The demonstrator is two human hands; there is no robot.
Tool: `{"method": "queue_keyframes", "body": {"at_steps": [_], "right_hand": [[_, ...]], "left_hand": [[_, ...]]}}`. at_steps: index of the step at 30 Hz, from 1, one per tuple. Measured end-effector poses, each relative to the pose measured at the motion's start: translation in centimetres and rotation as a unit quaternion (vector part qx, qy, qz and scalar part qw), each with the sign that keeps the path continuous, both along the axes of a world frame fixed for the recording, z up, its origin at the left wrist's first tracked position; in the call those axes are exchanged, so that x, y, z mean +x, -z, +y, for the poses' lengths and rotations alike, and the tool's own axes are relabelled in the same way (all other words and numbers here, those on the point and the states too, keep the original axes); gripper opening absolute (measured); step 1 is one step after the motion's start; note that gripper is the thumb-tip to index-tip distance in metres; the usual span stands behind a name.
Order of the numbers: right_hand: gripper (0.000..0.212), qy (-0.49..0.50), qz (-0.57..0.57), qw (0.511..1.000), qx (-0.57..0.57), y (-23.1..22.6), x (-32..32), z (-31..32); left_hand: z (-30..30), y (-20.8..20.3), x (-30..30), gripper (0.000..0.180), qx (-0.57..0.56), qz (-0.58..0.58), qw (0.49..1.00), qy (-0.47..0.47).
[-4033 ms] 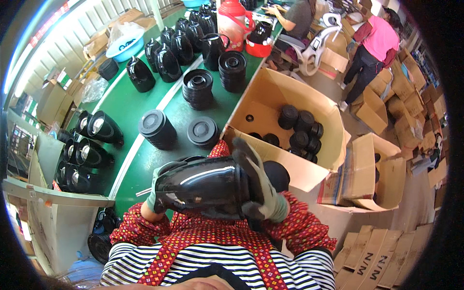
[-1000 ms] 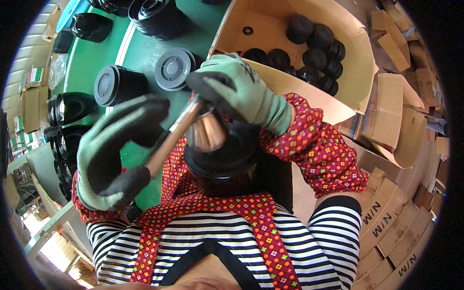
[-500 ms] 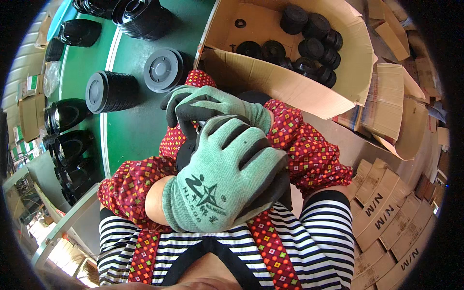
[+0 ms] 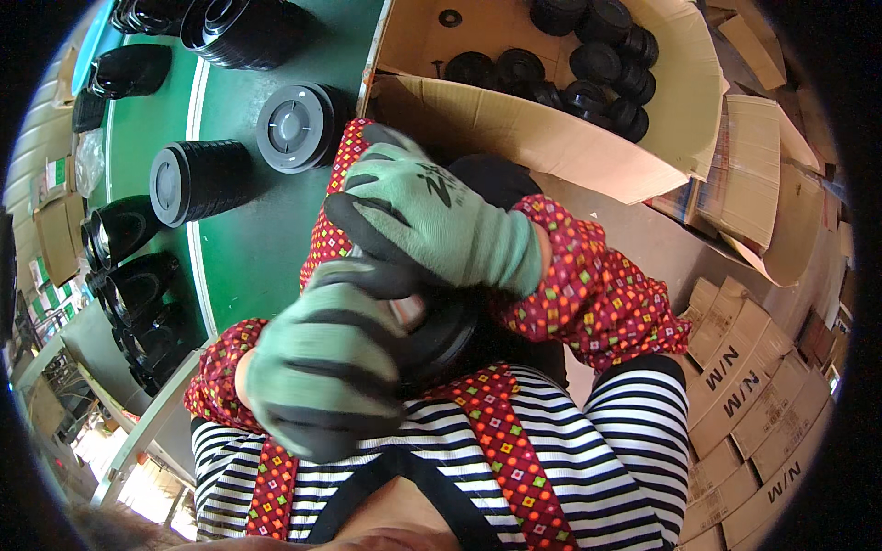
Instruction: The person repeatedly picks up black kettle bodies and circular lids from a green workbench and a cardboard box, then presses the lids onto the kettle openings by hand. The person handles items one at a time, rotating each kettle to align the lid before seating it.
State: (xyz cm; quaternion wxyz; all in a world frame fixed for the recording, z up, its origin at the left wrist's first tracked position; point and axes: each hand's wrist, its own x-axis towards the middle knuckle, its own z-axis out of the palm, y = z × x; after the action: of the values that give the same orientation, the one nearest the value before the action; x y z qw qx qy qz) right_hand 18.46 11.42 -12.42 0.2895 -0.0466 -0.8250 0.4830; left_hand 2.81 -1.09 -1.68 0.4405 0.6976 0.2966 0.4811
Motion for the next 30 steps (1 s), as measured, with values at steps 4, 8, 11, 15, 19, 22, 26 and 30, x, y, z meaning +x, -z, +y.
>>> {"method": "queue_keyframes", "body": {"at_steps": [4, 8, 11, 15, 19, 22, 26, 30], "right_hand": [[0.030, -0.038, -0.033, 0.998, 0.039, 0.9, 1.1, 1.0], [0.037, 0.052, -0.150, 0.985, 0.070, -3.5, 3.2, -0.1], [0.048, 0.025, -0.234, 0.967, 0.100, -6.2, 3.7, 0.5], [0.052, -0.034, -0.218, 0.972, 0.085, -5.8, 3.2, 2.4], [0.056, -0.042, -0.168, 0.983, 0.067, -6.5, 2.5, 2.4], [0.058, -0.019, -0.173, 0.980, 0.092, -6.3, 2.5, 1.3], [0.064, 0.118, -0.225, 0.954, 0.158, -7.9, 3.1, -0.9], [0.076, 0.076, -0.363, 0.917, 0.149, -11.6, 3.8, -1.2]], "left_hand": [[1.2, -0.3, 1.7, 0.025, -0.021, 0.036, 0.999, -0.028], [0.1, 3.3, -1.4, 0.043, 0.008, -0.174, 0.984, 0.042], [-0.8, 2.9, -3.6, 0.052, -0.084, -0.233, 0.967, 0.060], [0.3, -3.3, -4.0, 0.057, -0.200, 0.007, 0.976, -0.086], [1.6, -8.4, -0.2, 0.072, -0.131, 0.384, 0.902, -0.151], [1.6, -6.8, 1.2, 0.081, -0.224, 0.479, 0.842, -0.106], [3.1, -3.9, -1.8, 0.071, -0.287, 0.456, 0.842, -0.025], [4.4, 0.9, -5.2, 0.056, -0.165, 0.375, 0.912, 0.022]]}}
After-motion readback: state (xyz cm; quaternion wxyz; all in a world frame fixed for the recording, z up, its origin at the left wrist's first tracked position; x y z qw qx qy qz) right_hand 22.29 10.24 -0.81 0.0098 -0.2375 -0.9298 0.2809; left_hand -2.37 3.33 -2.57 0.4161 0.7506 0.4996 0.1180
